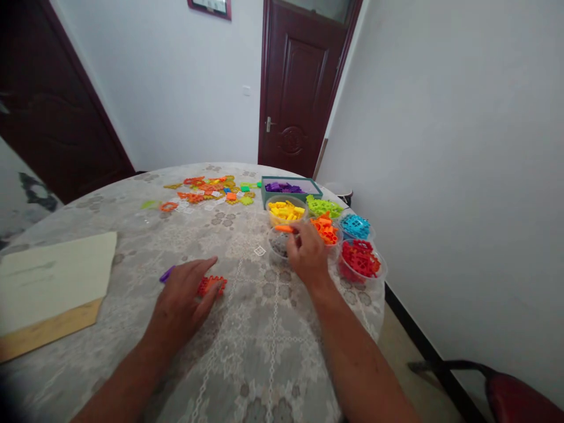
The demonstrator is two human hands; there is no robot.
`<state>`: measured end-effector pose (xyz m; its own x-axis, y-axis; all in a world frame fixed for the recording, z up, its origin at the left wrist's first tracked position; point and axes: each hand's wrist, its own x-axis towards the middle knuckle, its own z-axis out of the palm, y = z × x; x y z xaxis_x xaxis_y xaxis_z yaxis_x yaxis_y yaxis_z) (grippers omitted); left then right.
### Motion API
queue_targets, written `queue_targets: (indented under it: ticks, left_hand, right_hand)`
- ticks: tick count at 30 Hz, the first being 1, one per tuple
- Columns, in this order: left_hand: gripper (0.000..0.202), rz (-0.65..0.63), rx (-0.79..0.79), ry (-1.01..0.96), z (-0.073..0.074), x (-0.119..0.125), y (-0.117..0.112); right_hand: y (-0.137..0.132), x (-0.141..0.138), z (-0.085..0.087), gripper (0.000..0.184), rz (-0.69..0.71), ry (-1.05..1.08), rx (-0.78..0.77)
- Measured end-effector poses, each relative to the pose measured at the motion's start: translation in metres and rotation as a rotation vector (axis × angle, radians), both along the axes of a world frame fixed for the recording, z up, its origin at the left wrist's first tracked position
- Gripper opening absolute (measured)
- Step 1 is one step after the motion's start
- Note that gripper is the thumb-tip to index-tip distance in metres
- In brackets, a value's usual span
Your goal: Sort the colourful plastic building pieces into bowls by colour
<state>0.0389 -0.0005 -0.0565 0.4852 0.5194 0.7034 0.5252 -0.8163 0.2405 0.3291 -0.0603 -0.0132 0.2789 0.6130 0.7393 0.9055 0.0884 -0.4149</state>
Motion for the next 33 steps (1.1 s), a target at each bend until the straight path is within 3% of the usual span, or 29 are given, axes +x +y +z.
queue_targets:
  ticks: [3,7,12,16,20,24,26,29,33]
  left_hand:
    - [0.034,0.09,0.005,0.086,-0.001,-0.012,0.011]
    - [0.037,0.244,0.012,0.129,-0.004,-0.025,0.024]
    - [0.039,0.38,-0.035,0.145,-0.011,-0.04,0.039]
    - [0.039,0.447,-0.109,0.105,-0.016,-0.053,0.049]
    - [0.047,0.498,-0.284,0.107,-0.017,-0.063,0.05]
    - [0.047,0.478,-0.375,0.2,-0.019,-0.062,0.045]
    - [0.047,0.468,-0.385,0.223,-0.021,-0.058,0.041]
    - [0.043,0.489,-0.392,0.224,-0.025,-0.054,0.039]
    - [0.036,0.533,-0.393,0.181,-0.025,-0.051,0.043]
  right_hand:
    - [-0.005,0.052,0.003,0.027,-0.291,-0.066,-0.008]
    - [-0.012,0.085,-0.001,0.033,-0.507,-0.089,-0.242]
    - [-0.017,0.086,-0.003,0.038,-0.58,-0.113,-0.4]
    - [-0.02,0.086,0.001,0.042,-0.537,-0.103,-0.311]
    - [-0.014,0.071,0.002,0.037,-0.353,-0.137,0.003]
    - [-0.007,0.028,-0.003,0.031,0.062,-0.219,0.18]
    - [-0.007,-0.001,-0.01,0.032,0.262,-0.256,0.141]
    - [-0.008,-0.04,-0.023,0.035,0.488,-0.295,-0.048]
    - [-0.005,-0.069,-0.038,0.037,0.594,-0.358,-0.326]
